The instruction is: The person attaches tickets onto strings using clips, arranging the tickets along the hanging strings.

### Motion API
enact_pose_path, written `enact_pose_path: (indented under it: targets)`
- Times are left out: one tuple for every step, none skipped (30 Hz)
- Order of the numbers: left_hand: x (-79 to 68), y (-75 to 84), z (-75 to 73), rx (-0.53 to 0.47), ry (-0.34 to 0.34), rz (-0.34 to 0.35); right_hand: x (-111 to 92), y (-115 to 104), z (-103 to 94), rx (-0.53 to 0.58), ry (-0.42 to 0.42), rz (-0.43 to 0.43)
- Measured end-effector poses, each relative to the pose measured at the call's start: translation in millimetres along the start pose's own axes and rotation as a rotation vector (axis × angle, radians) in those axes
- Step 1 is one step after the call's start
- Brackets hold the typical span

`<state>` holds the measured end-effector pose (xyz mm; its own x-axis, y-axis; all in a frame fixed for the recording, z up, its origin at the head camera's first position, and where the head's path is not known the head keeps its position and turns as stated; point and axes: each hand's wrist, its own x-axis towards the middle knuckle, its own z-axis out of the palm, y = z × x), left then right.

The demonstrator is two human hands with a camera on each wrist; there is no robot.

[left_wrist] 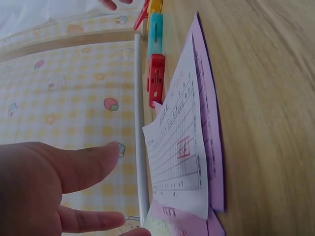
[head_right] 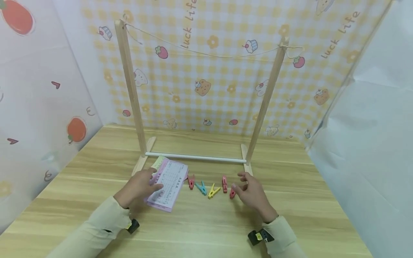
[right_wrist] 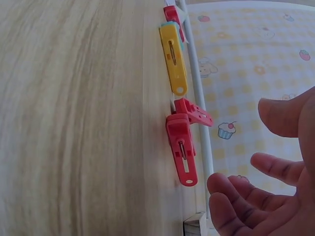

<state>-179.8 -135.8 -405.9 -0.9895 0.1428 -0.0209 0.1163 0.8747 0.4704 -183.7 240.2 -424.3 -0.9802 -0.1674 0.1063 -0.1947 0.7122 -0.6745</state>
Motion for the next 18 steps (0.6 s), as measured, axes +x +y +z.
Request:
enact_pose_path:
  targets:
    - [0.7,1.5,1.1,0.011,-0.008,0.001,0,0,-0.2,-0.008,-0.005,0.004]
    - [1.8,3.2,2.2,0.018,-0.011,0.004,1,1,-0.3,-0.020,-0.008,0.004]
    - [2.6,4.8,3.2,0.018,-0.011,0.002,2,1,-0.3,-0.028,-0.011,0.004]
    - [3.5,6.4,4.2,0.015,-0.012,-0.001,3,2,-0.3,-0.034,-0.012,0.002]
    - [4.6,7.9,5.2,0.008,-0.014,-0.004,4,2,-0.1,-0.038,-0.013,-0.003]
    - [5.5,8.8,6.2,0.016,-0.018,-0.004,5,3,0.6,-0.046,-0.015,-0.006]
    - [6.1,9.8,7.4,0.025,-0.024,-0.009,6,3,1.5,-0.054,-0.021,-0.012]
    - [6.9,10.7,8.3,0.027,-0.030,-0.017,7,3,2.4,-0.060,-0.026,-0.015]
    - [7.1,11.7,8.9,0.028,-0.041,-0.027,7,4,3.4,-0.062,-0.031,-0.017]
    - [7.5,12.2,9.7,0.030,-0.054,-0.036,8,4,4.4,-0.064,-0.038,-0.019]
    - [7.8,12.5,10.7,0.037,-0.064,-0.043,8,4,5.6,-0.068,-0.045,-0.018]
    - [7.9,12.9,11.2,0.047,-0.071,-0.050,8,4,6.8,-0.075,-0.050,-0.017]
    - [8.2,13.7,11.4,0.046,-0.076,-0.059,8,4,7.6,-0.075,-0.052,-0.016]
    - [8.7,14.4,11.4,0.047,-0.080,-0.066,9,4,8.3,-0.075,-0.051,-0.013]
    - [9.2,15.0,11.4,0.052,-0.086,-0.069,9,4,9.1,-0.076,-0.050,-0.011]
    - [9.4,15.2,11.5,0.055,-0.091,-0.076,9,3,9.6,-0.076,-0.054,-0.009]
    - [9.4,15.9,11.1,0.063,-0.095,-0.081,10,3,10.2,-0.076,-0.054,-0.007]
    - [9.6,16.6,10.8,0.073,-0.101,-0.086,10,2,10.7,-0.077,-0.057,-0.008]
